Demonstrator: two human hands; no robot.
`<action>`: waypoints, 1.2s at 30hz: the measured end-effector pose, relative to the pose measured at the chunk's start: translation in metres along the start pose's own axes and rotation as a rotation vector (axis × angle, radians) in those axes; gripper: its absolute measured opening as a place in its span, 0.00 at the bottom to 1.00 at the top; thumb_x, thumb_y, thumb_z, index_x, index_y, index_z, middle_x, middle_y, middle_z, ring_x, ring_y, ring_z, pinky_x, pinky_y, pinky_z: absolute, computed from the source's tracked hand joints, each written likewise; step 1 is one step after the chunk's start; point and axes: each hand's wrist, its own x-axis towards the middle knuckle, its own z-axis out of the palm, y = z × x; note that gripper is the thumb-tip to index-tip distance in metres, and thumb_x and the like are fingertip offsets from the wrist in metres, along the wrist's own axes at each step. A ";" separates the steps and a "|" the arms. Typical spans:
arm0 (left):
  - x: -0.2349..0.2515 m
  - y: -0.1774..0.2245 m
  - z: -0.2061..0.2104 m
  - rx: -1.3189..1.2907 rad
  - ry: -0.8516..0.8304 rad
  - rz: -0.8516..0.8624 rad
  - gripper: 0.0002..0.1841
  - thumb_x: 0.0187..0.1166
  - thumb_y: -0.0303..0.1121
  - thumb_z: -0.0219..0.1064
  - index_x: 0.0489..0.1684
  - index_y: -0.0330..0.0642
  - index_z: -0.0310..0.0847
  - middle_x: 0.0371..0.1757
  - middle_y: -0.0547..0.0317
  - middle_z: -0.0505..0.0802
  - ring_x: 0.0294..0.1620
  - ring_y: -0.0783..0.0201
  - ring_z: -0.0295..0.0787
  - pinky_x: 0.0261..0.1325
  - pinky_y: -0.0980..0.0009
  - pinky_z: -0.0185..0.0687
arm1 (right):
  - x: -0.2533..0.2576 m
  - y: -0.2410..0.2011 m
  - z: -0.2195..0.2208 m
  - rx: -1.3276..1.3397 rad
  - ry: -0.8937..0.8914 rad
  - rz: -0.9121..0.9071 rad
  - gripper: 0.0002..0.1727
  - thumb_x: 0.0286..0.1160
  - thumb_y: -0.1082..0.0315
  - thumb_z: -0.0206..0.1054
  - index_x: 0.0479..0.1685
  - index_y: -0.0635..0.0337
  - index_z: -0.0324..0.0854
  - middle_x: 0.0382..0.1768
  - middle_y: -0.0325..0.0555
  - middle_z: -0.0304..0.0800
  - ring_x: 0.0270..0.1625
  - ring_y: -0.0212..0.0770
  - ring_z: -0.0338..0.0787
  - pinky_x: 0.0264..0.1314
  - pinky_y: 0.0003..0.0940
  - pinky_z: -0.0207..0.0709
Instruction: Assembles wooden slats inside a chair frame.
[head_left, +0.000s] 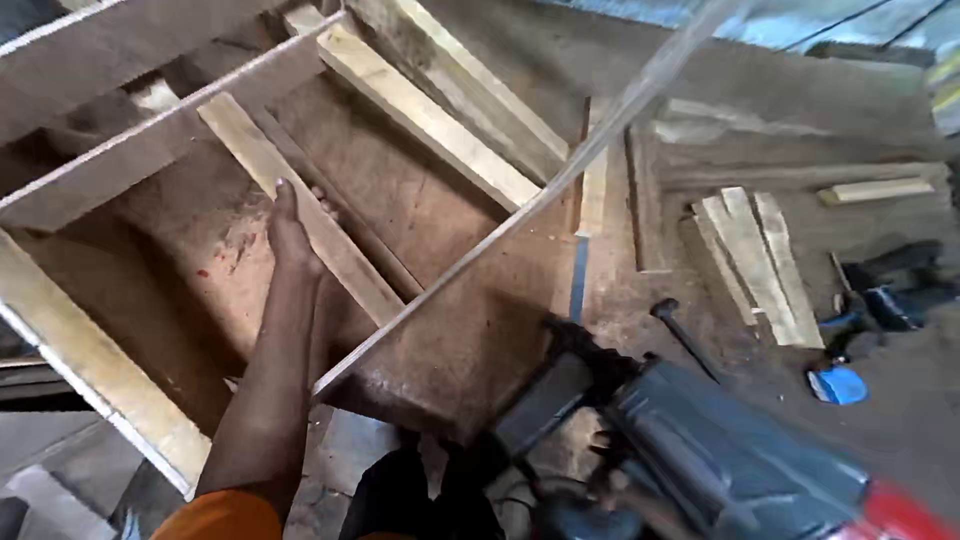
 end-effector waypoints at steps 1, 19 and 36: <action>-0.001 0.000 0.001 -0.003 -0.025 -0.003 0.23 0.96 0.53 0.34 0.64 0.53 0.72 0.35 0.65 0.86 0.28 0.69 0.83 0.34 0.72 0.86 | 0.000 0.019 0.024 0.113 -0.069 -0.020 0.08 0.75 0.64 0.67 0.43 0.46 0.92 0.38 0.31 0.96 0.42 0.28 0.92 0.53 0.28 0.86; 0.006 -0.005 -0.003 -0.070 -0.090 -0.007 0.25 0.95 0.54 0.33 0.56 0.50 0.74 0.30 0.63 0.84 0.25 0.68 0.83 0.31 0.72 0.86 | 0.071 0.169 0.106 0.632 -0.461 -0.001 0.09 0.71 0.59 0.70 0.37 0.52 0.91 0.23 0.35 0.87 0.30 0.32 0.87 0.42 0.35 0.83; 0.011 -0.003 -0.009 -0.017 -0.106 -0.004 0.24 0.95 0.54 0.32 0.62 0.53 0.72 0.32 0.65 0.84 0.27 0.68 0.82 0.35 0.71 0.85 | 0.047 0.099 0.126 1.388 -0.475 0.676 0.12 0.64 0.66 0.67 0.43 0.64 0.82 0.20 0.38 0.80 0.23 0.35 0.85 0.35 0.30 0.85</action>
